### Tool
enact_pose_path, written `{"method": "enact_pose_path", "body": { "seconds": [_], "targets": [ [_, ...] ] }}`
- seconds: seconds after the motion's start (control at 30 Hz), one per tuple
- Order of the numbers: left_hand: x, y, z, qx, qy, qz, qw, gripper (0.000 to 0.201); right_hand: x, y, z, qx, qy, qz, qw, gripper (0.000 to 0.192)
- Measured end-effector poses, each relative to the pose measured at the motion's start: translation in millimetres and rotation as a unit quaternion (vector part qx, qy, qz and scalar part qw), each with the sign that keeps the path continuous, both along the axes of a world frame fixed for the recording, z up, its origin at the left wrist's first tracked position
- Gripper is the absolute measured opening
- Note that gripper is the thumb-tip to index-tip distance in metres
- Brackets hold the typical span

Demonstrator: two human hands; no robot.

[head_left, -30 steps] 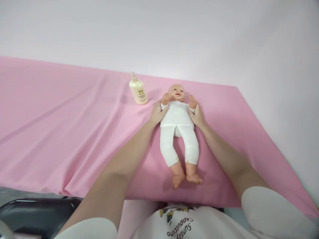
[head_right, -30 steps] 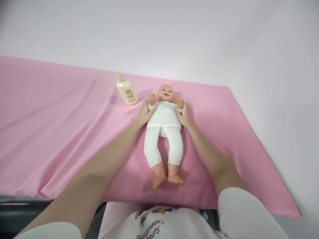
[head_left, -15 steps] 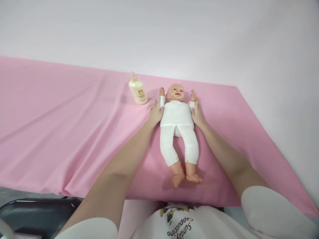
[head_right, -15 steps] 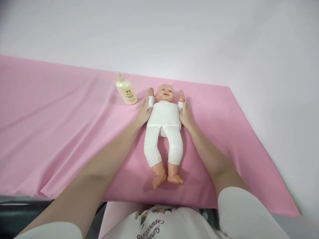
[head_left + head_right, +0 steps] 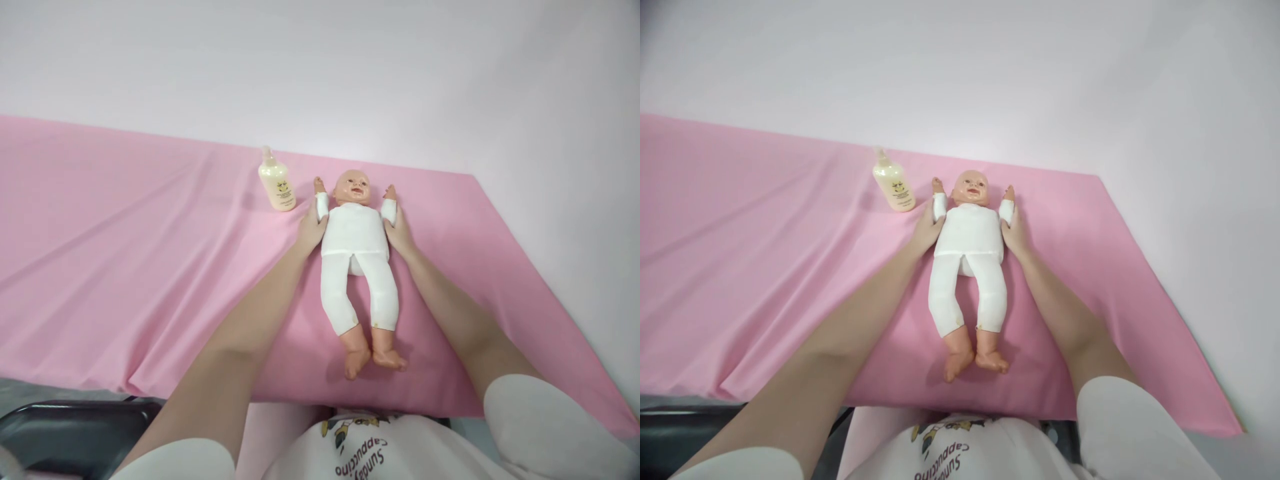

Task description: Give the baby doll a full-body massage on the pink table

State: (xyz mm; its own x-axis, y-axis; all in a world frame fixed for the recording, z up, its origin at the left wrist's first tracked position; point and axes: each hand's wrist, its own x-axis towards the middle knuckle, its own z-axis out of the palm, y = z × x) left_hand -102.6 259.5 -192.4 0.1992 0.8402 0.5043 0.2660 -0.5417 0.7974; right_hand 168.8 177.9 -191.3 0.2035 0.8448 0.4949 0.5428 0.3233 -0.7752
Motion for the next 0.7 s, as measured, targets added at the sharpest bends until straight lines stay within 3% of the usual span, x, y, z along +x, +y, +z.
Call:
{"method": "enact_pose_path", "body": {
  "seconds": [0.17, 0.3, 0.4, 0.53, 0.7],
  "targets": [
    [2.7, -2.2, 5.5, 0.017, -0.043, 0.038, 0.998, 0.082, -3.8, -2.5, 6.5, 0.075, 0.000, -0.044, 0.996, 0.090],
    [7.6, -11.2, 12.7, 0.071, -0.023, 0.023, 0.997, 0.070, -12.8, -6.1, 12.3, 0.123, 0.004, -0.033, 0.992, 0.092],
    [10.2, -17.0, 16.5, 0.086, 0.015, -0.030, 0.996, 0.058, -16.9, -8.6, 11.9, 0.129, -0.024, -0.028, 0.991, 0.074],
    [11.8, -18.7, 18.0, 0.073, 0.048, -0.079, 0.993, 0.042, -17.3, -9.1, 11.0, 0.072, -0.099, 0.031, 0.992, 0.042],
    [12.0, -16.0, 15.9, 0.067, 0.049, -0.068, 0.994, 0.038, -16.1, -8.3, 12.8, 0.051, -0.099, 0.040, 0.993, 0.039]
  ]
}}
